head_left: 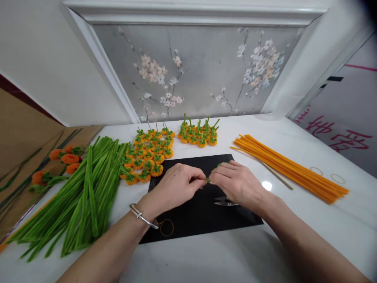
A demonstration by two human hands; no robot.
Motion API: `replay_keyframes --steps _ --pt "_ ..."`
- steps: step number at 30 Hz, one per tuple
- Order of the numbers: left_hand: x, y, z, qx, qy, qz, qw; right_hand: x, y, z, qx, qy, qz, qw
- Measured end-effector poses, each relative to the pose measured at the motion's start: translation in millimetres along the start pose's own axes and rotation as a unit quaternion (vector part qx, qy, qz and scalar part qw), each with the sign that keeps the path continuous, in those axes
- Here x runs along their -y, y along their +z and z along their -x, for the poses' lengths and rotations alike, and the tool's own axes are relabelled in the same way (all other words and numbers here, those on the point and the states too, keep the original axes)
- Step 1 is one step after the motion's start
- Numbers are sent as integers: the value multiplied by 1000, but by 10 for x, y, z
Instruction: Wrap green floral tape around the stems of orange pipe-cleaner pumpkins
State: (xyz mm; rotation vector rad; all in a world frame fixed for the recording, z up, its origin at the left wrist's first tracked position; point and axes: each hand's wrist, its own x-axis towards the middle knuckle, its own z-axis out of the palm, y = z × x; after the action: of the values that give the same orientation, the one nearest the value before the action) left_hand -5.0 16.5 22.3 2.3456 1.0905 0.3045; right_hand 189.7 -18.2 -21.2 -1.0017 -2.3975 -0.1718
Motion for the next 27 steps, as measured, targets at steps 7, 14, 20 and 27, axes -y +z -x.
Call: replay_keyframes --steps 7,14,20,27 --pt "135 37 -45 121 -40 197 972 -7 11 8 23 -27 49 998" --pt "44 25 -20 59 14 144 988 -20 52 1 25 8 57 998" --pt "25 94 -37 -37 18 49 998 -21 56 -6 -1 8 35 999" --pt "92 92 -66 54 -40 223 973 -19 -1 -8 -22 -35 28 999"
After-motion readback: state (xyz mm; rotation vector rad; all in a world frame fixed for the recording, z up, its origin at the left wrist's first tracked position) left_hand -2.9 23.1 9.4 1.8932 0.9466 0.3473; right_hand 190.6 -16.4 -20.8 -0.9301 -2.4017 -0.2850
